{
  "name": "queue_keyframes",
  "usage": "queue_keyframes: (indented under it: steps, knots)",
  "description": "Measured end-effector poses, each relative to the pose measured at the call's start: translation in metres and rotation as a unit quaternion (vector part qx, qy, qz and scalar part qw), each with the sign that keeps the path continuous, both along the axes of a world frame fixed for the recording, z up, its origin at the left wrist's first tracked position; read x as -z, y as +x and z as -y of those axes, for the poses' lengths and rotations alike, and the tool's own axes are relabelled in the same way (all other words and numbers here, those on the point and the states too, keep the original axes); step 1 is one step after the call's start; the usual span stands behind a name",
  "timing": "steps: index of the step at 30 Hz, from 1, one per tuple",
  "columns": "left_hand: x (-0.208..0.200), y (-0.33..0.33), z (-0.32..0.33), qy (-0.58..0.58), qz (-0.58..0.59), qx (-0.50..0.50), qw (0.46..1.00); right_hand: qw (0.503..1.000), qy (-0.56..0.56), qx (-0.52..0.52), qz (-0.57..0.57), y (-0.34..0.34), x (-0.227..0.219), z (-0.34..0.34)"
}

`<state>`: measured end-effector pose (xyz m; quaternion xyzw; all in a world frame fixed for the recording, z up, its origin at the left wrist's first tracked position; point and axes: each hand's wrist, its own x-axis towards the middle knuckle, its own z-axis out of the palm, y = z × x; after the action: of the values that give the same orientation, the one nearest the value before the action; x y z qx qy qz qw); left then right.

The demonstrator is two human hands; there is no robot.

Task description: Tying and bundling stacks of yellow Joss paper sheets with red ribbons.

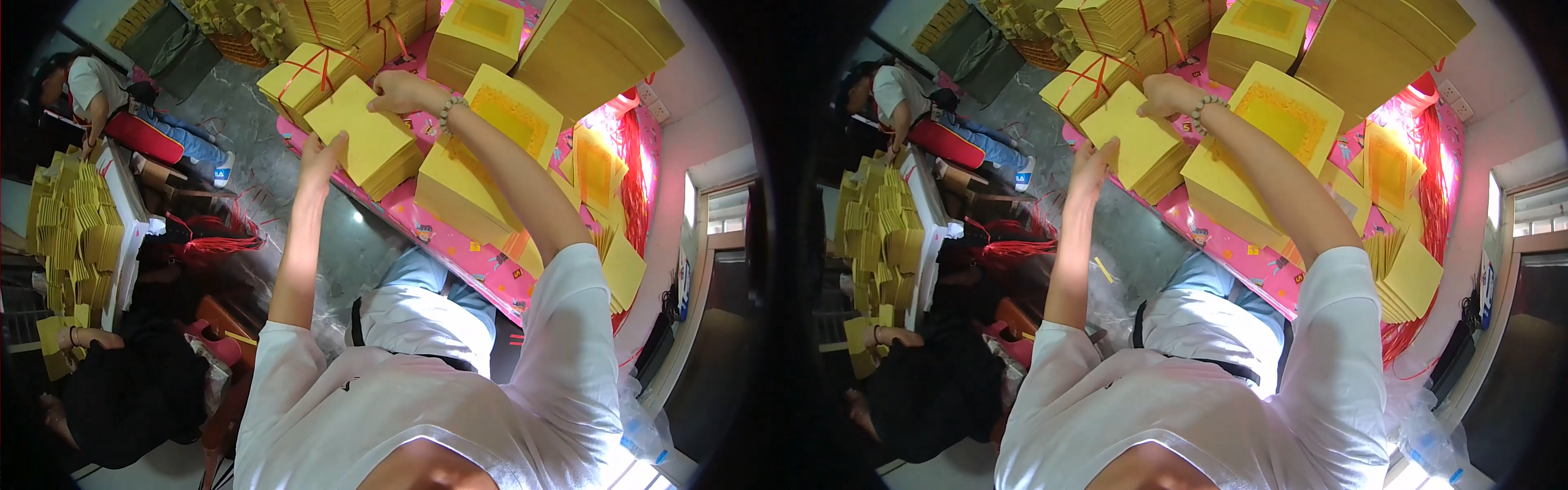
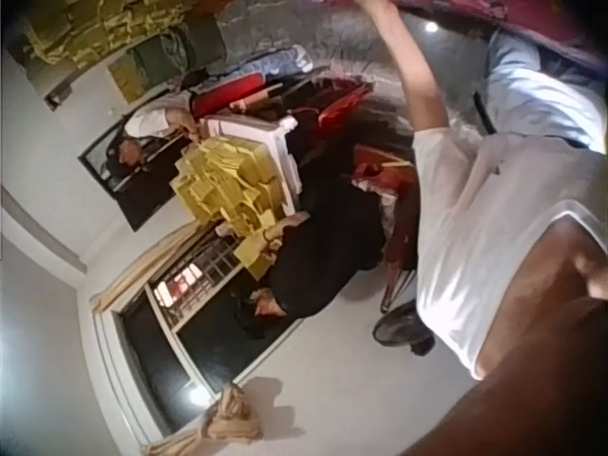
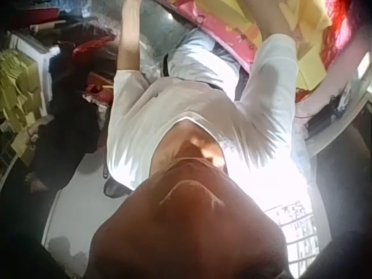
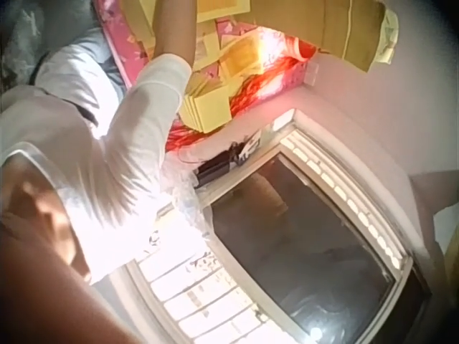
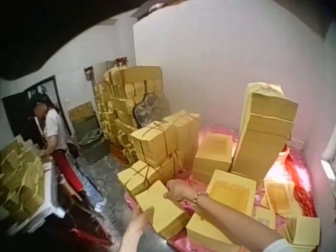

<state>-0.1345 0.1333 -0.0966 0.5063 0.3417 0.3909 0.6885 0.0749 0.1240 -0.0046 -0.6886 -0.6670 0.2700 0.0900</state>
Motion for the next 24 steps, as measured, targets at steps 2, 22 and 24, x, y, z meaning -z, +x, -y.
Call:
queue_keyframes:
  steps: [2, 22, 24]
  knots:
    - [0.012, 0.004, 0.000, -0.021, -0.023, -0.009, 0.999, 1.000, -0.016, 0.006, 0.007, -0.002, 0.006, -0.001]
    - [0.031, 0.017, 0.007, 0.073, -0.092, -0.044, 0.992, 0.994, -0.033, -0.027, 0.097, 0.007, 0.039, -0.013]
    - [0.034, 0.016, 0.007, 0.085, -0.106, -0.051, 0.990, 0.990, -0.053, -0.018, 0.127, 0.001, 0.032, -0.010]
